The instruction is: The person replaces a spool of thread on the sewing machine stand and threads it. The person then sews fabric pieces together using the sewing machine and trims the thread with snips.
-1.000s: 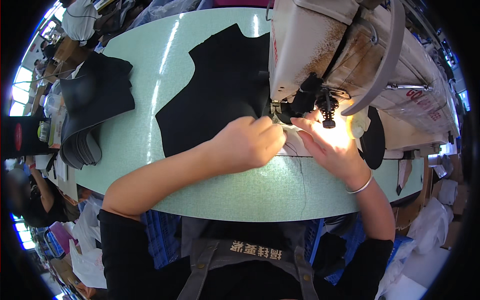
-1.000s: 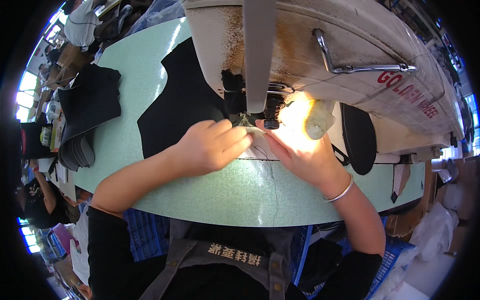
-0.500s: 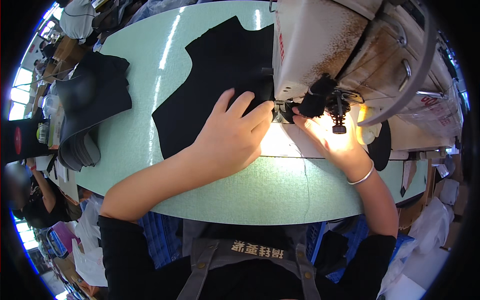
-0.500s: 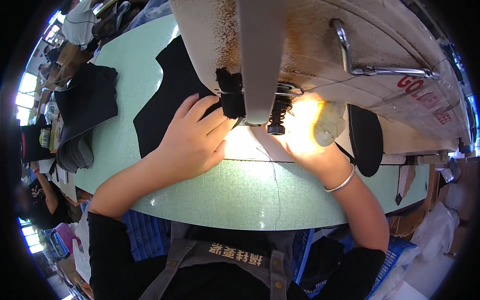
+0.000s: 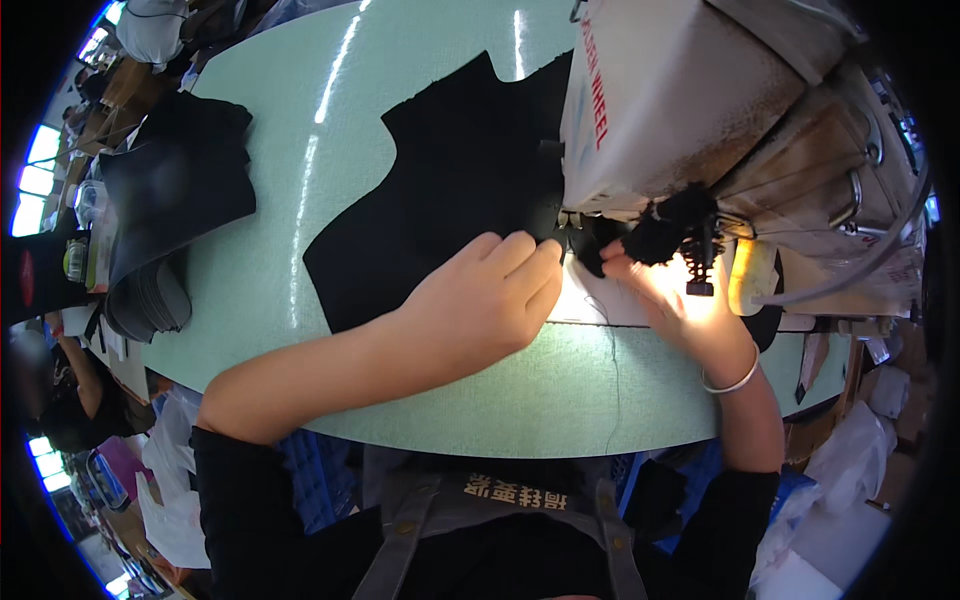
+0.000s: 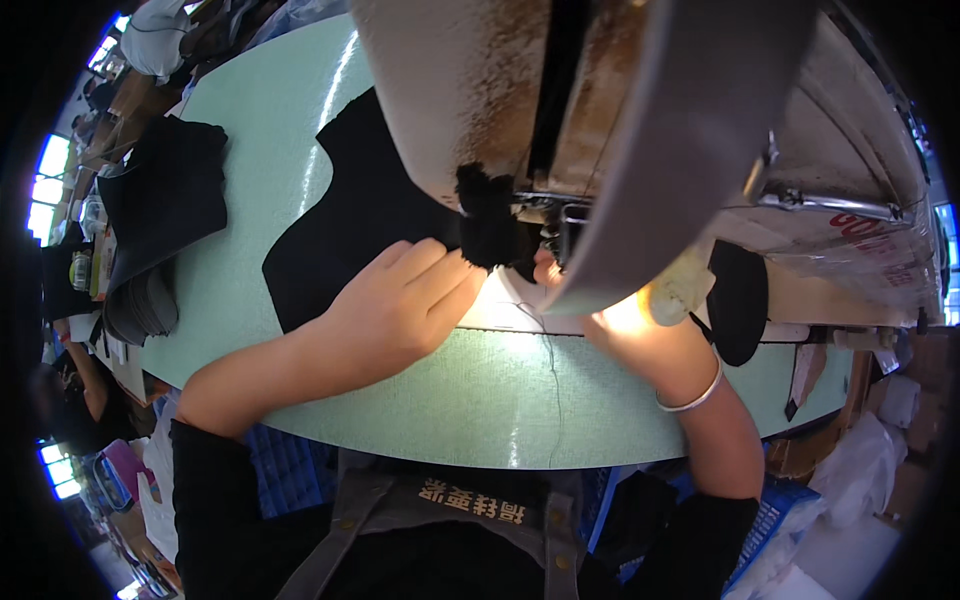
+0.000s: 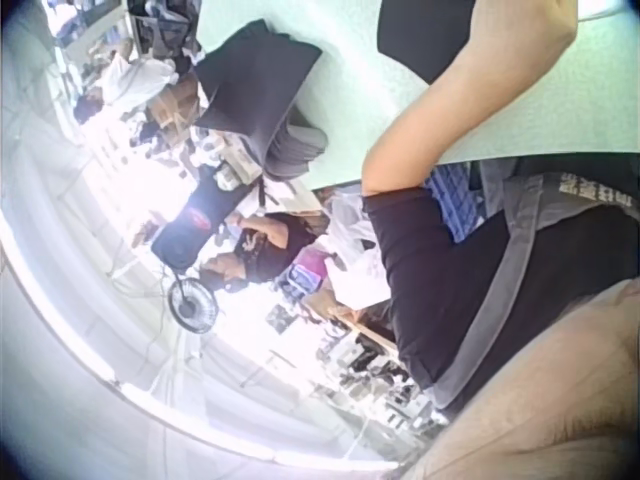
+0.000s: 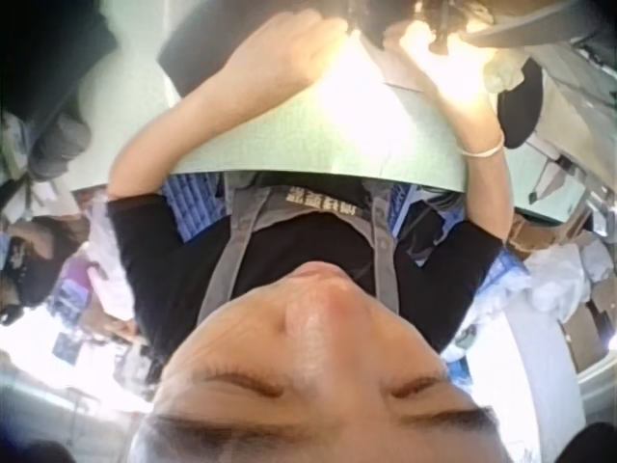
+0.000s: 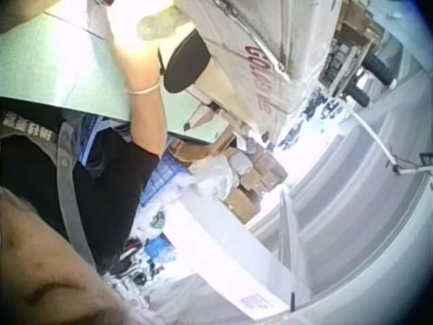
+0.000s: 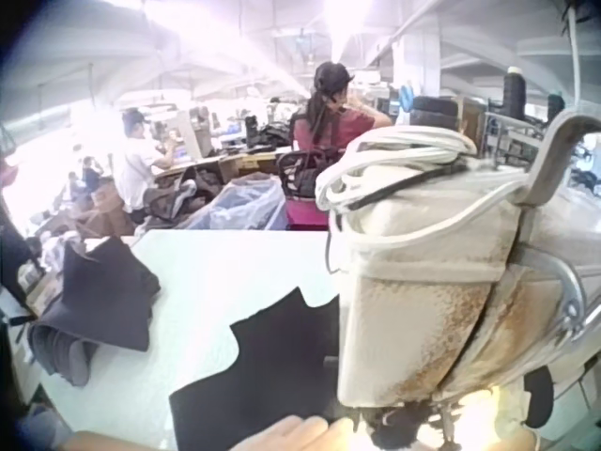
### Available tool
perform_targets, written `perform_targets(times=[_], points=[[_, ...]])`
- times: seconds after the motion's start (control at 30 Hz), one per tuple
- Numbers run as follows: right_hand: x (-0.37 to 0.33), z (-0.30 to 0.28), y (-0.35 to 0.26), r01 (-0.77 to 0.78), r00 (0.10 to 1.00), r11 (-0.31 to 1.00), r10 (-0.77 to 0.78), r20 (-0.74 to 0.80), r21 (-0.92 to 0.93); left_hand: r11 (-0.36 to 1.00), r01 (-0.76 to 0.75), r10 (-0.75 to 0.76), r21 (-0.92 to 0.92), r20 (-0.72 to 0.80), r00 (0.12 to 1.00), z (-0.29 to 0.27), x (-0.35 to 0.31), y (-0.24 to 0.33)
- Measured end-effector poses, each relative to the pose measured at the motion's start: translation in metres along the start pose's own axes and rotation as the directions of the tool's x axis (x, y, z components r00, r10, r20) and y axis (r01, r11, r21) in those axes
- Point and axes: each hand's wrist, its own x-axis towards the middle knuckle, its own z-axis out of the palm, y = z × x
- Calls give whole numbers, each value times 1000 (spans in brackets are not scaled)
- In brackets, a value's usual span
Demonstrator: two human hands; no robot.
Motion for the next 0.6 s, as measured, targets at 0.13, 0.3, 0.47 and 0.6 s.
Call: perform_targets(times=[0.13,0.3,0.47,0.6], points=[[-6,-8,-4,-2,999,1000,1,43,13,997,23,-25,-73,-36,999,1,1,0],[-4,-14,-10,12,992,995,1,126,-100,996,26,-31,-89,-64,997,2,1,1],[0,-8,-14,-62,997,976,50,59,207,978,36,-29,206,-37,999,-2,1,8],[-1,-8,-15,36,999,996,-39,33,83,968,57,-46,243,-52,998,-1,4,6]])
